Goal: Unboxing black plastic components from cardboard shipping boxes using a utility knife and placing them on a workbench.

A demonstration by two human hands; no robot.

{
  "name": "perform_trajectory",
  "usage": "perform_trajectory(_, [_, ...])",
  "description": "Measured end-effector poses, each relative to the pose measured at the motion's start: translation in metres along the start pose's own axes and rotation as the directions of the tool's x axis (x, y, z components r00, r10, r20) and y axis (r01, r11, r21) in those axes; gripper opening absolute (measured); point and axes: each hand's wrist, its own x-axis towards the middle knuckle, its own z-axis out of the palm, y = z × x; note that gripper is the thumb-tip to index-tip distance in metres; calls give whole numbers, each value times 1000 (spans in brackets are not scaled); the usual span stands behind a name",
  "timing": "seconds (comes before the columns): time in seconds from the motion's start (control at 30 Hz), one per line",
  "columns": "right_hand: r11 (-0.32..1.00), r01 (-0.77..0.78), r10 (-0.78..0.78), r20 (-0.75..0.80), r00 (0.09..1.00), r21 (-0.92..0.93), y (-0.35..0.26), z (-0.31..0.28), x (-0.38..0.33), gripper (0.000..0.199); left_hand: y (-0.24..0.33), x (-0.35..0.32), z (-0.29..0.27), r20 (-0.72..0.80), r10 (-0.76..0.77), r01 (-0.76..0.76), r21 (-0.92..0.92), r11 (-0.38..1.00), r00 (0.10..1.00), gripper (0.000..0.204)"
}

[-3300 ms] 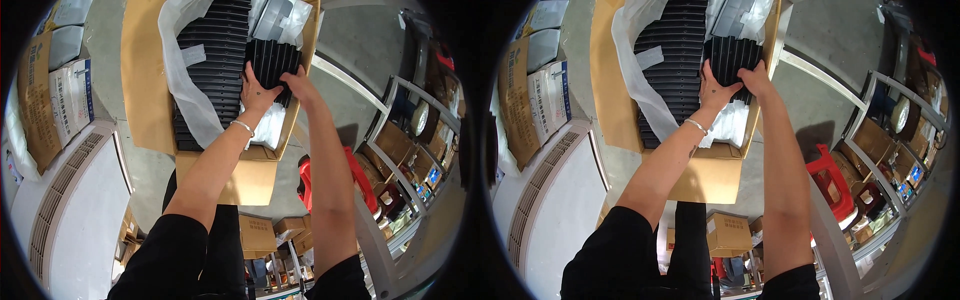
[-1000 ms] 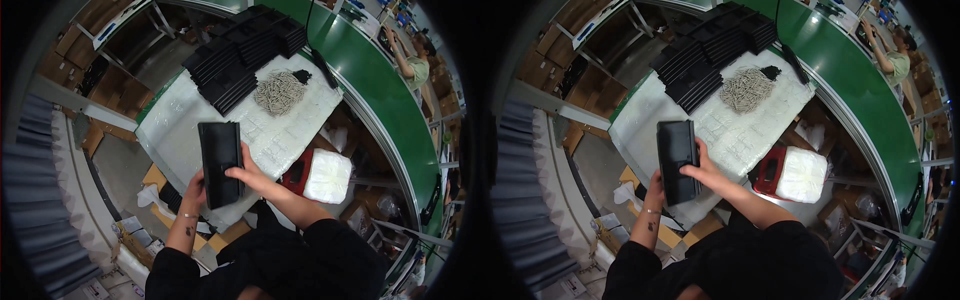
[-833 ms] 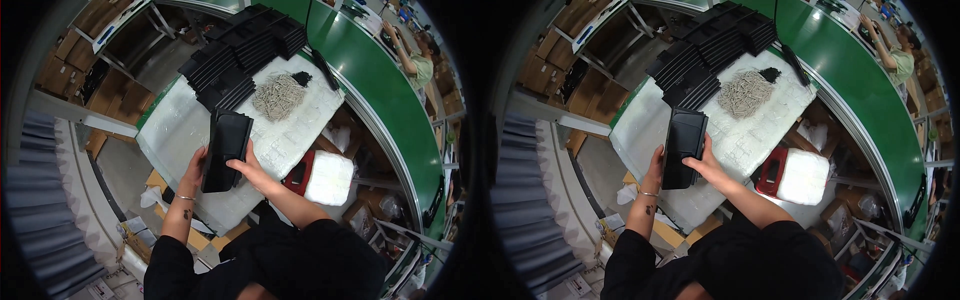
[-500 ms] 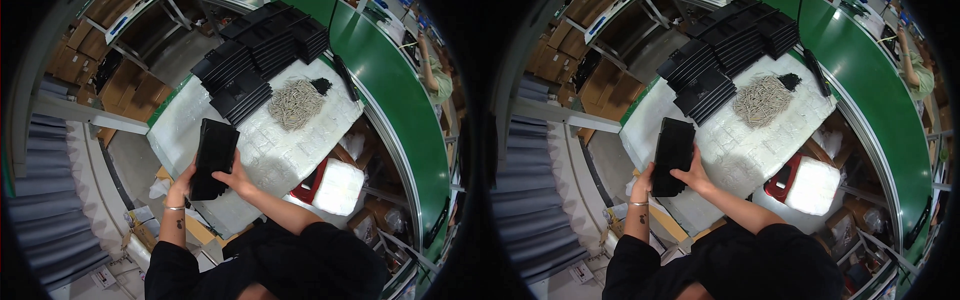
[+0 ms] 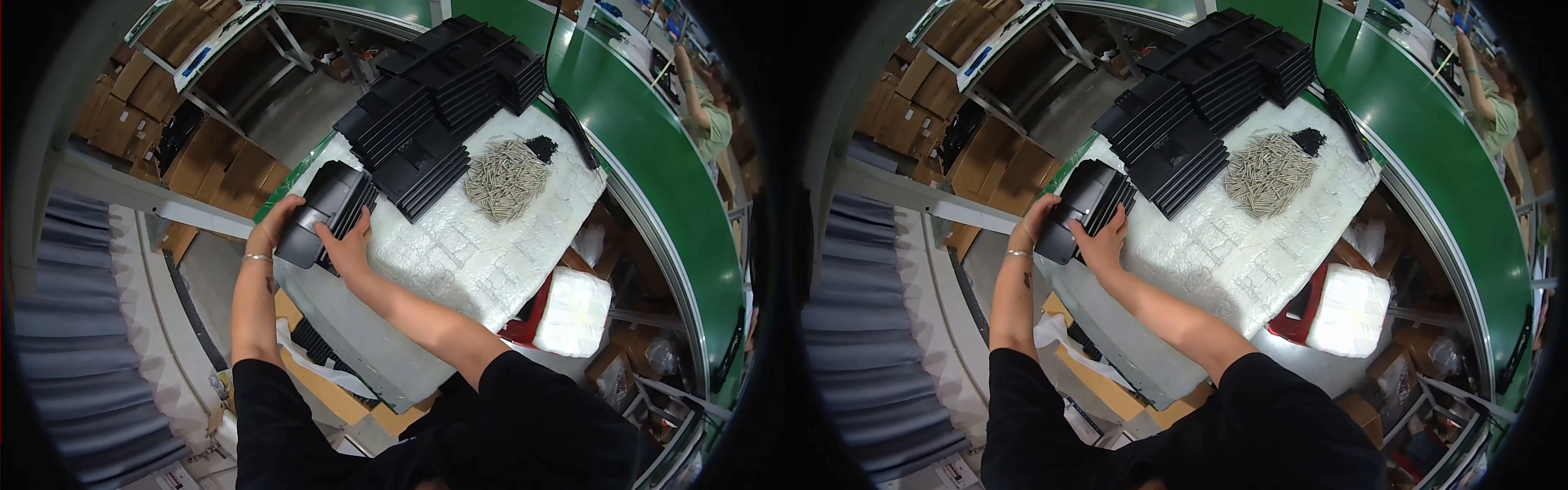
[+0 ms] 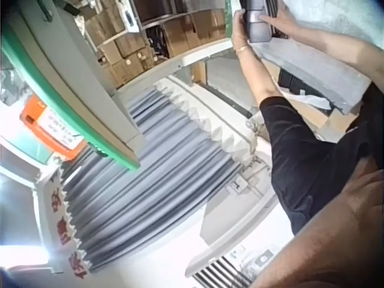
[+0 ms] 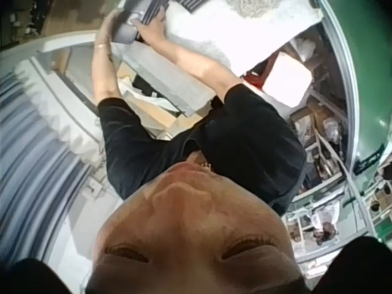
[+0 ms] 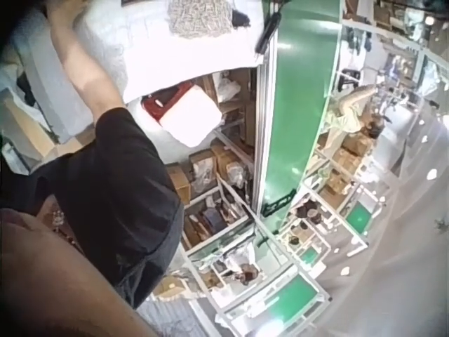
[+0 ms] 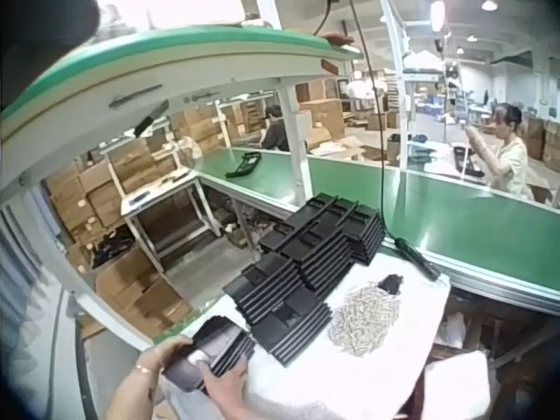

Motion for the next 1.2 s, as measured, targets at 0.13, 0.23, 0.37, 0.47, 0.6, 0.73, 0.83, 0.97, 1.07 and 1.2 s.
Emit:
perform_trajectory(0.13, [996, 82, -82, -22, 996, 30, 13, 10, -3, 103, 13, 13, 4, -6, -86, 86, 173, 981, 996, 39])
perform_trajectory(0.23, [994, 113, -112, -104, 988, 4, 17, 13, -12, 102, 27, 8, 23, 24, -152, 142, 237, 961, 988, 42])
perform_trajectory(0.37, [994, 109, -108, -107, 988, 2, 9, 11, -18, 97, 36, 17, 24, 10, -342, 323, 310, 894, 940, 45])
perform_trajectory(0.47, [976, 213, -214, -14, 977, -50, 26, 2, -13, 93, 38, 26, 15, 71, -321, 285, 307, 908, 944, 39])
perform_trajectory(0.6, [964, 267, -266, 113, 957, 10, 36, -19, -11, 83, 47, 21, 20, 171, -208, 128, 387, 913, 963, 31])
perform_trajectory(0.73, [976, 219, -217, 151, 964, 9, 12, -55, -4, 57, 46, 20, 23, 139, -137, 62, 443, 894, 981, 49])
perform_trajectory(0.83, [830, 546, -533, 131, 836, -109, -26, -82, 24, 45, 41, 21, 24, 166, -116, 41, 402, 915, 979, 60])
perform_trajectory(0.97, [737, 654, -636, 153, 756, -171, -69, -77, 65, 37, 10, 19, -21, 169, 264, -301, 251, 920, 950, 52])
perform_trajectory(1.07, [869, 494, -474, 318, 821, 19, -91, -84, 50, 26, -28, -32, -40, -345, 316, -358, -63, 932, 884, 40])
perform_trajectory(1.2, [963, 262, -256, 497, 829, 59, -62, -116, -11, 16, -139, -128, -64, -658, 183, -401, -196, 895, 730, 35])
